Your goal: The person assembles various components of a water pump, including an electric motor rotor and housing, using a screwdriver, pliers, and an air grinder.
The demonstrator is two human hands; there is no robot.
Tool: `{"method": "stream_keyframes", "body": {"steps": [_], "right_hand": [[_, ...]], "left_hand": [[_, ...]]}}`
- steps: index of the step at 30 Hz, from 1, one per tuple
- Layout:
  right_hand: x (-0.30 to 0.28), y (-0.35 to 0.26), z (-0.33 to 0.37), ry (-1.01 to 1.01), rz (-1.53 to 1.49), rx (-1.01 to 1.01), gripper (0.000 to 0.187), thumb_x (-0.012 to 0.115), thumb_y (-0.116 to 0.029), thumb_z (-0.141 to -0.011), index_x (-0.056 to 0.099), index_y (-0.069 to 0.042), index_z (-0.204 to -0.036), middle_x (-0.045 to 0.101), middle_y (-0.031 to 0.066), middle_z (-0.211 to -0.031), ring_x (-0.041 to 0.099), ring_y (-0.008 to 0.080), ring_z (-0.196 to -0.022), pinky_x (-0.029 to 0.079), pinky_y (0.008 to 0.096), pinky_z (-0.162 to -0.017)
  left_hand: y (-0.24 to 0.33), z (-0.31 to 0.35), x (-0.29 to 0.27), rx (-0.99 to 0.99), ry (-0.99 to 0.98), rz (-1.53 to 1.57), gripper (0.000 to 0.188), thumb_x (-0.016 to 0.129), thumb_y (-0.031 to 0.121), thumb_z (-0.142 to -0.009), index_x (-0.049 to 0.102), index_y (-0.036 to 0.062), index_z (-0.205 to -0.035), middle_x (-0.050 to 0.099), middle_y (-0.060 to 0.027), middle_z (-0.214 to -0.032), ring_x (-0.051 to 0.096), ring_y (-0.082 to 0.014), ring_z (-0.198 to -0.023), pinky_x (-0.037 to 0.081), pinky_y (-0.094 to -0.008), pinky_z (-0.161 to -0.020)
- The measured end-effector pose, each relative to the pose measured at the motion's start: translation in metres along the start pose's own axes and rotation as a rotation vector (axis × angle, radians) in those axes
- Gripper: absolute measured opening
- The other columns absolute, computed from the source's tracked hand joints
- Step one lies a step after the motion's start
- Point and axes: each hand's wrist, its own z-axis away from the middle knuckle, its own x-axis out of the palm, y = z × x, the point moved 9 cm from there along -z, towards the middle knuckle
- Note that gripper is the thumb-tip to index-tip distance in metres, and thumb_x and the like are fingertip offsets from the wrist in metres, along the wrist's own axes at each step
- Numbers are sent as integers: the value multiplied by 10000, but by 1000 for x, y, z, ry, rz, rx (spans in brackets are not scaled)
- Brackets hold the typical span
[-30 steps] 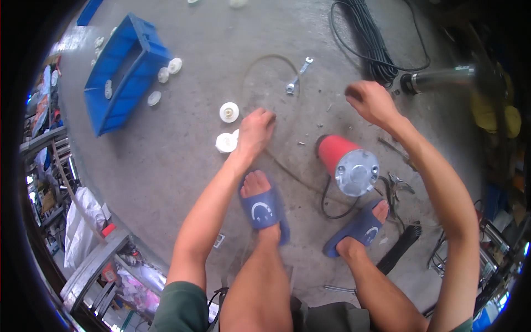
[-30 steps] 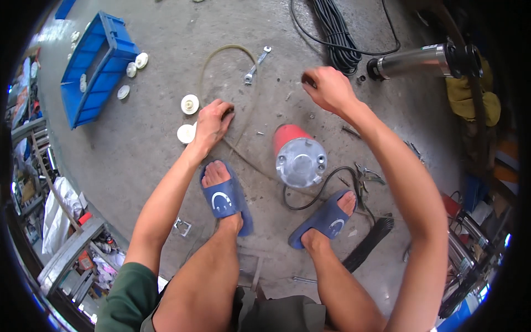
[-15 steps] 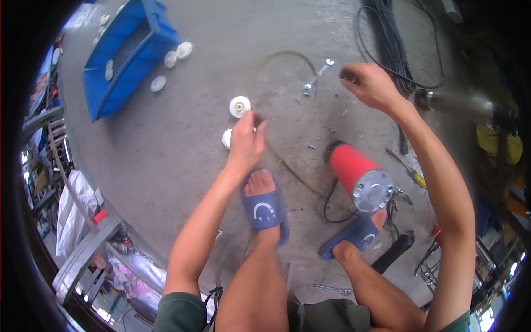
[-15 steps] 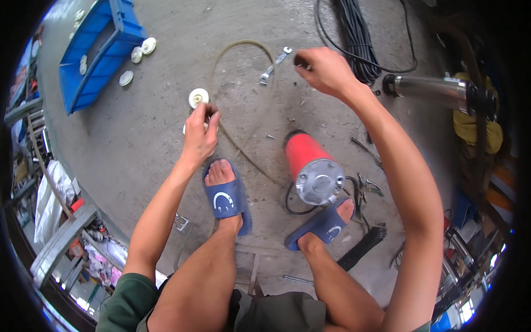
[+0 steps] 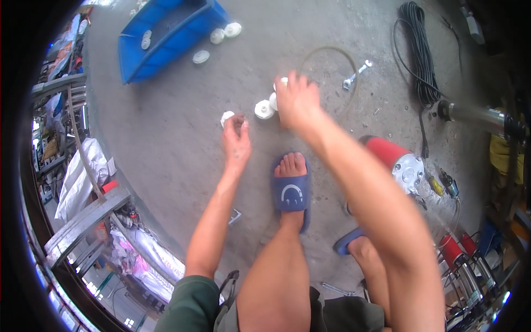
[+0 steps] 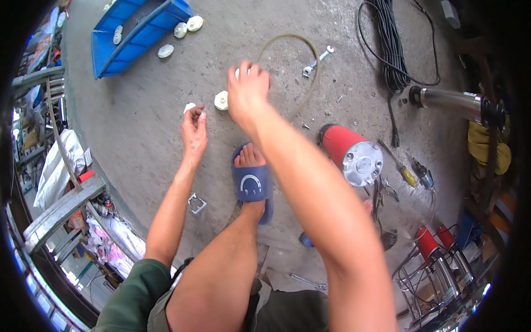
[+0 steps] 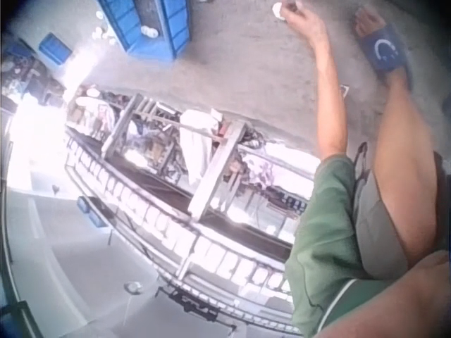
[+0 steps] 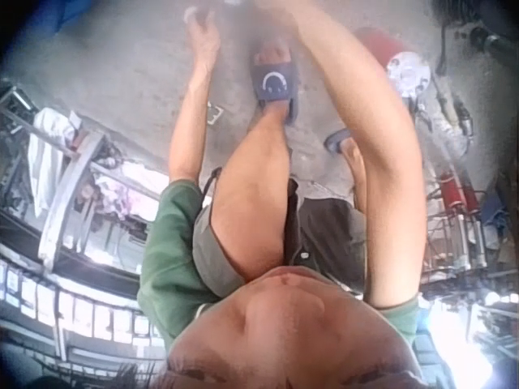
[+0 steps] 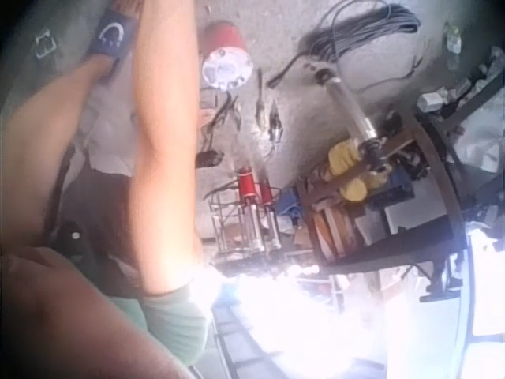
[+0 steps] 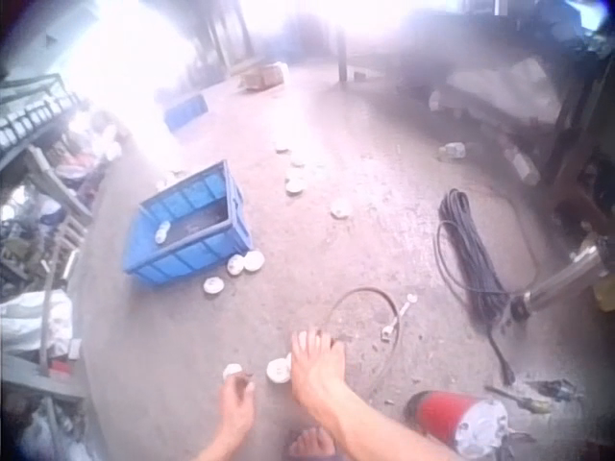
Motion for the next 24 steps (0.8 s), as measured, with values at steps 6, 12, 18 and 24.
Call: {"method": "stream_keyframes", "body": {"steps": [6,12,18,24], "right_hand": [[51,21,0,370,-209,-193,647,689,-127,-848,600,-272,-1473,484,185,-1548,567,348,-1304,585,457,-905],[44,77,-24,360,-746,86,536,713,-134,-889,552,-173,-1399,611,232,-1321,638,438,-1171,581,512,-906],[54,62,-24,590,-1087,282,519,707,-115,-892,531,-98,-1380,659,250,-1259,641,452,-1205,544,516,-947],[48,-18,-4,418,-1021,-125,703,733,-34,-828,554,-151,-1497,336,313,-1641,498,483,-1405,446,495,-1178]], "left_hand": [[4,39,56,66,-214,41,135,637,69,-1006,651,0,-1121,708,-121,-1118,656,-235,-1003,529,-374,-926],[48,1,49,553,-228,-444,200,661,18,-891,612,-14,-1082,620,-219,-1377,557,-435,-1217,464,-504,-1067],[21,-36,-4,307,-29,-284,275,626,99,-992,623,-21,-1239,674,-161,-1157,595,-367,-1121,465,-460,-1017],[-23,24,-53,-41,390,-520,203,643,104,-988,602,-21,-1143,627,-203,-1192,609,-382,-1103,491,-505,-993]]}}
